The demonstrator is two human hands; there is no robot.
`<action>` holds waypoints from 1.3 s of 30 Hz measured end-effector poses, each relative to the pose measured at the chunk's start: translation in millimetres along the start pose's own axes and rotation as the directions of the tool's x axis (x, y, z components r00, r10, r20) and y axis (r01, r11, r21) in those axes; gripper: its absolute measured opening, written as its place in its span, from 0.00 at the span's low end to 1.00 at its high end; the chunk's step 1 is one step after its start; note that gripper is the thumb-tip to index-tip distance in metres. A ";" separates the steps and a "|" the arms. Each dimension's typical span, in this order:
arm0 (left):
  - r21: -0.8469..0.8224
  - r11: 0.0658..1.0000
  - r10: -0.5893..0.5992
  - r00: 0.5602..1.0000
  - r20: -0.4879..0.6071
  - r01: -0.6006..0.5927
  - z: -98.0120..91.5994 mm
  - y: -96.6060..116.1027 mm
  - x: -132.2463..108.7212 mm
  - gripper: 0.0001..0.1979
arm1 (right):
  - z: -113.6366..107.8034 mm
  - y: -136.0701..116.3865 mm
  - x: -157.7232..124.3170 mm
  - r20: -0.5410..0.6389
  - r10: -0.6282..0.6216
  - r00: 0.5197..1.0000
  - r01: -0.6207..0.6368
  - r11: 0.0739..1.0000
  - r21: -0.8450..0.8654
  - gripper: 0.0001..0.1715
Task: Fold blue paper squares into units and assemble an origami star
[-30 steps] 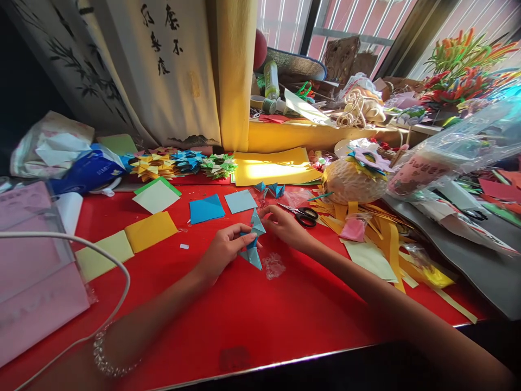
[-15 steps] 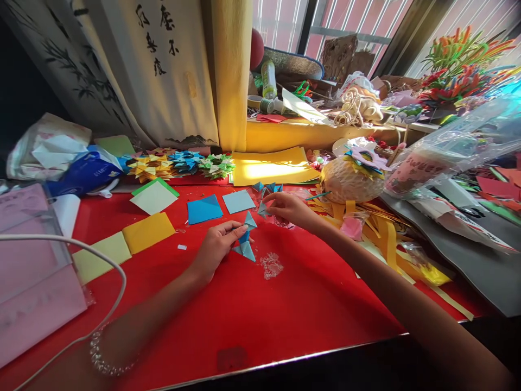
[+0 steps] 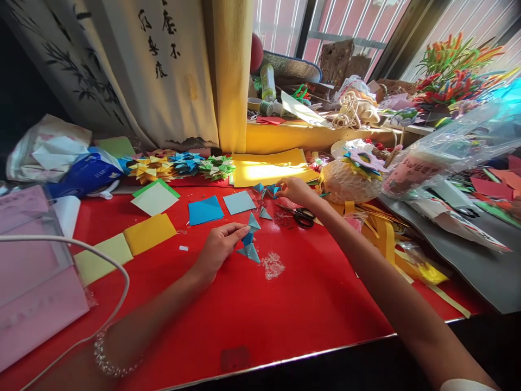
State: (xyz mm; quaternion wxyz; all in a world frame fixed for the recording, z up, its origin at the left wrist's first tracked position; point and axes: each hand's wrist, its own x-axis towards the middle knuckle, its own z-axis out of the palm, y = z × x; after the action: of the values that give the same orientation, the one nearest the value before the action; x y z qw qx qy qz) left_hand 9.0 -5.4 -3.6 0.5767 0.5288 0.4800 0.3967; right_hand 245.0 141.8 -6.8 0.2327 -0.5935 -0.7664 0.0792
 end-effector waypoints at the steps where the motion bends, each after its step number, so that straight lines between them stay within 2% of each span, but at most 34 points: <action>1: 0.009 1.000 0.007 1.000 0.002 -0.008 -0.2 -0.5 0.2 0.16 | 3.6 1.2 0.9 0.011 0.001 1.000 -0.001 1.000 -0.004 0.15; 5: 0.034 0.999 0.011 1.000 0.021 -0.012 -0.5 -2.1 1.5 0.16 | 4.3 5.1 2.7 0.012 0.003 1.000 -0.003 1.000 0.005 0.07; 8: 0.032 0.999 0.011 1.000 0.021 -0.012 -0.5 -2.4 1.7 0.16 | -9.7 3.5 -0.4 -0.021 -0.001 1.000 0.001 1.000 0.024 0.05; 11: 0.038 0.999 0.000 1.000 0.025 -0.001 -0.7 -1.9 1.1 0.16 | -27.3 -7.1 -14.6 -0.053 0.009 0.999 -0.004 0.996 0.093 0.08; 12: 0.042 0.999 -0.004 1.000 0.027 0.002 -0.8 -1.8 0.8 0.16 | -31.9 -12.9 -22.3 -0.028 0.048 0.998 -0.039 0.966 0.257 0.09; 13: 0.046 0.999 -0.004 1.000 0.028 0.003 -0.9 -1.6 0.5 0.16 | -35.3 -19.4 -31.0 0.030 0.088 0.996 -0.092 0.893 0.441 0.11; 15: 0.053 0.999 0.006 1.000 0.028 -0.007 -1.0 -1.7 0.3 0.15 | -37.6 -33.0 -49.6 0.165 0.101 0.981 -0.188 0.700 0.689 0.14; 18: 0.052 0.999 0.011 1.000 0.027 -0.012 -1.3 -2.6 0.7 0.14 | -30.6 -49.7 -72.9 0.229 0.053 0.972 -0.223 0.514 0.828 0.14; 20: 0.038 0.999 0.003 1.000 0.024 -0.004 -1.6 -3.5 1.3 0.14 | -21.7 -56.2 -82.3 0.211 0.030 0.977 -0.199 0.477 0.856 0.13; 24: 0.017 1.000 -0.001 1.000 0.013 0.001 -1.9 -4.5 2.5 0.13 | -2.2 -62.9 -92.0 0.157 0.037 0.987 -0.150 0.576 0.804 0.12; 26: 0.016 1.000 0.003 1.000 0.005 -0.003 -1.5 -4.2 2.9 0.13 | 6.0 -65.8 -96.8 0.097 0.004 0.995 -0.074 0.672 0.736 0.15; 28: 0.015 1.000 0.004 1.000 -0.007 -0.004 -0.9 -3.6 3.1 0.13 | 11.8 -69.5 -102.6 -0.011 -0.087 0.996 0.078 0.812 0.578 0.14; 30: 0.007 1.000 0.001 1.000 -0.019 -0.001 -0.4 -2.9 3.1 0.13 | 14.3 -73.4 -108.3 -0.007 -0.227 0.974 0.211 0.890 0.403 0.15; 32: -0.002 1.000 -0.004 1.000 -0.027 0.004 0.0 -2.2 2.9 0.12 | 13.5 -76.1 -112.2 0.120 -0.322 0.939 0.261 0.896 0.358 0.13; 35: -0.006 1.000 -0.008 1.000 -0.026 0.008 0.0 -1.6 2.8 0.12 | 9.6 -75.5 -113.5 0.281 -0.378 0.882 0.218 0.857 0.467 0.16; 37: 0.000 1.000 -0.011 1.000 -0.027 0.011 -0.2 -1.8 3.0 0.12 | 8.9 -72.3 -112.7 0.283 -0.397 0.873 0.213 0.834 0.509 0.13; 39: 0.011 1.000 -0.014 0.999 -0.032 0.014 -0.5 -2.5 3.4 0.12 | 11.0 -68.8 -112.2 0.220 -0.366 0.904 0.234 0.856 0.462 0.10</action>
State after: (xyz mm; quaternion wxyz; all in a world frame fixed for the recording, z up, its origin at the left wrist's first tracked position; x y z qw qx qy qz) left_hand 9.2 -2.4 -6.5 0.5689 0.5223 0.4948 0.3983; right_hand 200.9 17.8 -18.6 0.2467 -0.3809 -0.8408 0.2952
